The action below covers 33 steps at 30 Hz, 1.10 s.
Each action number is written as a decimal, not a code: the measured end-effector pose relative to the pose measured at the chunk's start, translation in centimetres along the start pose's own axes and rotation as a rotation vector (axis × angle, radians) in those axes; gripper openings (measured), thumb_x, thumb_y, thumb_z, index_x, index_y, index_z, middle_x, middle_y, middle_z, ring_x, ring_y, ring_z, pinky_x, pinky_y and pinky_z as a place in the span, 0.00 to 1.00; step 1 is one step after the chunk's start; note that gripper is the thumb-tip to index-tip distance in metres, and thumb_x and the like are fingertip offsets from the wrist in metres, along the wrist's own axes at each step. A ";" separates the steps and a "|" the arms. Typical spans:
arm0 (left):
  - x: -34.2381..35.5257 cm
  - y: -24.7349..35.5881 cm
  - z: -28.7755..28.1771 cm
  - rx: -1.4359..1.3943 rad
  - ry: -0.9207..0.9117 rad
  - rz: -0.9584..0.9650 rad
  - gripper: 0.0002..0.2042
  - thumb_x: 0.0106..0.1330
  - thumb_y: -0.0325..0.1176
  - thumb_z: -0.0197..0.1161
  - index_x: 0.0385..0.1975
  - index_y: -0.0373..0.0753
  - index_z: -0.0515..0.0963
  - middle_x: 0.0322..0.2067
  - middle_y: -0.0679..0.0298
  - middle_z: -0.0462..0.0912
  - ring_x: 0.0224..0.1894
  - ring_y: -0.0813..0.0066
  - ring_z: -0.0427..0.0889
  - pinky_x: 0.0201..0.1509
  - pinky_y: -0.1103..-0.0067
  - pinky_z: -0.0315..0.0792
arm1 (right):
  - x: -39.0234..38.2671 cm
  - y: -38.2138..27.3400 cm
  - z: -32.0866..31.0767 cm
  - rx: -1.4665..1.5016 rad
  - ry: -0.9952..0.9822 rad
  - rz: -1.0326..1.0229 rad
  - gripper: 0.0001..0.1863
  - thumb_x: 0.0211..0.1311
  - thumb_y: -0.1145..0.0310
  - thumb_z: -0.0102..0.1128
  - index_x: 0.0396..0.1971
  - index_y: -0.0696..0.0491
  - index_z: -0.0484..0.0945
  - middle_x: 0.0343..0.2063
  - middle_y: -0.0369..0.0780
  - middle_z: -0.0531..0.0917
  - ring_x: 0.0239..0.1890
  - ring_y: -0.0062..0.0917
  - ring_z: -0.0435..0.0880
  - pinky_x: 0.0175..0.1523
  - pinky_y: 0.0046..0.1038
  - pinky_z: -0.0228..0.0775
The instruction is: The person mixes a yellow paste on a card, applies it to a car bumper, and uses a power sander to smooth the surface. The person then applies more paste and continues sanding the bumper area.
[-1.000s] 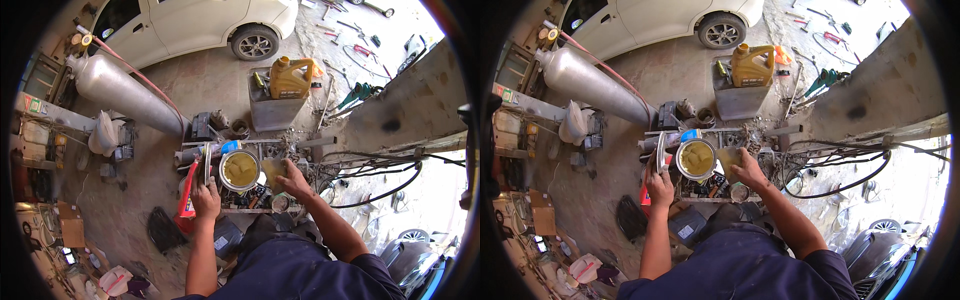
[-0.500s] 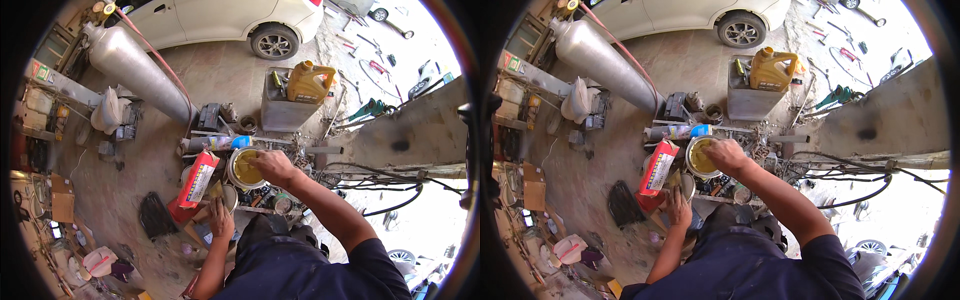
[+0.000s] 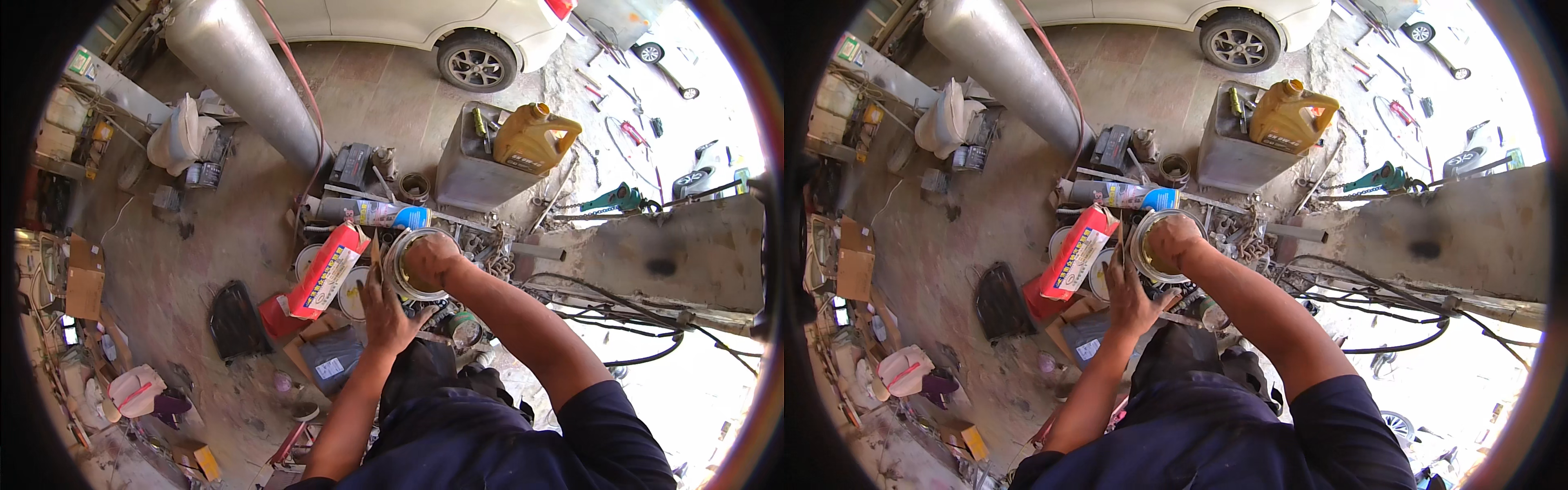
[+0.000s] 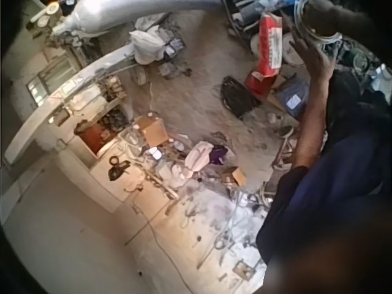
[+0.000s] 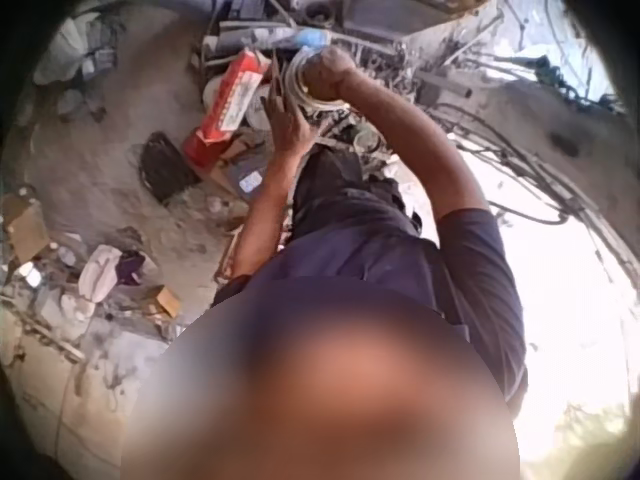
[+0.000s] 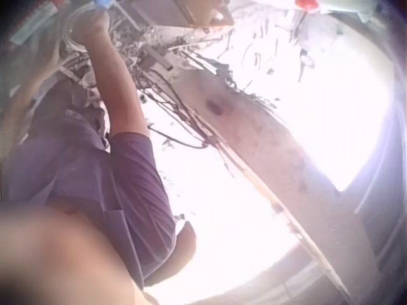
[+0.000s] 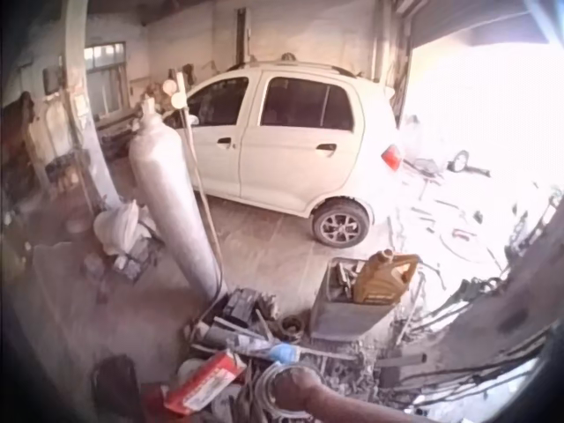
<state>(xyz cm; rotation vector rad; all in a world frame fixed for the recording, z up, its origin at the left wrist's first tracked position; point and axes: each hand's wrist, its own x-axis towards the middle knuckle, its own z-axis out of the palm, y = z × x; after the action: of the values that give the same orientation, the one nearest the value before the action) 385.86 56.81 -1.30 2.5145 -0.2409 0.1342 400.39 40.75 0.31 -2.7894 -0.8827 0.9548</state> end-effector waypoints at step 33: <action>4.5 1.4 2.4 -0.181 -0.054 -0.045 0.53 0.62 0.55 0.82 0.77 0.24 0.61 0.69 0.35 0.69 0.72 0.33 0.68 0.77 0.50 0.64 | -5.1 6.4 2.1 0.772 0.267 0.422 0.25 0.56 0.62 0.70 0.55 0.54 0.91 0.45 0.57 0.92 0.49 0.45 0.94 0.58 0.40 0.85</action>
<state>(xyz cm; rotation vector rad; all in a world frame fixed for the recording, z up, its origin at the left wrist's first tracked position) 390.07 53.66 -1.82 2.3437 -0.2083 0.0248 399.11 32.39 -0.16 -2.3381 0.1229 0.7149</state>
